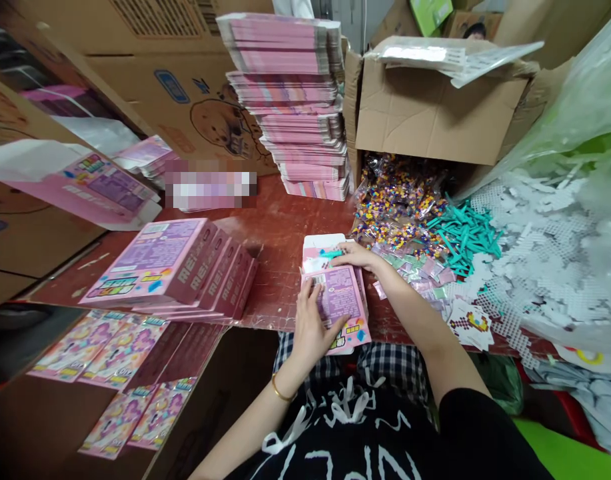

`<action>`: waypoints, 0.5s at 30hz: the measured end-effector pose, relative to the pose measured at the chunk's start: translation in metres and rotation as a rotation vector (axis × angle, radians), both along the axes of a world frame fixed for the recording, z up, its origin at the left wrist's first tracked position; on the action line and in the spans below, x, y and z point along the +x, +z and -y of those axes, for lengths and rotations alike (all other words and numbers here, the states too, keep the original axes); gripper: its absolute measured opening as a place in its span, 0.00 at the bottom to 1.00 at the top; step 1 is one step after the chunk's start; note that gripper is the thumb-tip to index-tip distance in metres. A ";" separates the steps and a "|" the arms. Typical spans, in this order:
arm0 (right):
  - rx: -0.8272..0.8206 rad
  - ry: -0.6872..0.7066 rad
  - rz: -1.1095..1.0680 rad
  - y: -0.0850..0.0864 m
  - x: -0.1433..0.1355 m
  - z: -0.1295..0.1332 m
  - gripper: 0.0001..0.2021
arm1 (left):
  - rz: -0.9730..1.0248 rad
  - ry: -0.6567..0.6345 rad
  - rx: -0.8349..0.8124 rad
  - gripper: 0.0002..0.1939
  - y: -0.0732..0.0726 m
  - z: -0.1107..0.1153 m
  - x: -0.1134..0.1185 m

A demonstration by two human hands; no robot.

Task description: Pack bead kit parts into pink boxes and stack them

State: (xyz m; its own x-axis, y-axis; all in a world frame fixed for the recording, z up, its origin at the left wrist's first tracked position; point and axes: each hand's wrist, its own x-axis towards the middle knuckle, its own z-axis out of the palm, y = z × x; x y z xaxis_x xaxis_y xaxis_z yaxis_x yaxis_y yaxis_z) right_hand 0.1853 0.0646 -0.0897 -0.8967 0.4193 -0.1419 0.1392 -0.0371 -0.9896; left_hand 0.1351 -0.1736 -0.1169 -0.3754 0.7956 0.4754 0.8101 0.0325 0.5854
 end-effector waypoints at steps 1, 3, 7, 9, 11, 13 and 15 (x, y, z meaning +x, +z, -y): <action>0.024 0.052 0.017 0.000 -0.001 0.001 0.21 | -0.003 0.001 -0.003 0.42 0.000 0.000 0.000; 0.116 0.040 -0.015 -0.003 -0.003 0.003 0.23 | -0.008 -0.001 0.004 0.42 -0.001 0.001 0.001; 0.444 -0.109 -0.133 -0.009 -0.012 0.013 0.21 | -0.011 -0.003 0.046 0.41 -0.003 0.004 0.001; 0.570 -0.066 -0.140 -0.010 -0.013 0.019 0.29 | -0.012 0.002 0.053 0.42 -0.005 0.006 0.001; 0.660 -0.070 -0.159 -0.011 -0.010 0.024 0.32 | -0.014 0.010 0.058 0.43 -0.009 0.007 0.001; 0.726 -0.240 -0.202 -0.020 -0.003 0.029 0.29 | 0.000 0.032 0.072 0.43 -0.013 0.007 -0.001; 0.714 -0.516 -0.230 -0.037 0.008 0.034 0.26 | 0.088 0.077 0.089 0.45 -0.019 0.004 -0.004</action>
State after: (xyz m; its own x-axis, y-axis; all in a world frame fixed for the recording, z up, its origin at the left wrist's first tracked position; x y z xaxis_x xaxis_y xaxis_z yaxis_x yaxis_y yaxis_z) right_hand 0.1929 0.0309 -0.1268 -0.5473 0.6960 0.4648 0.0716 0.5922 -0.8026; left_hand 0.1316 -0.1778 -0.1359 -0.4776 0.7189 0.5051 0.7523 0.0377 0.6577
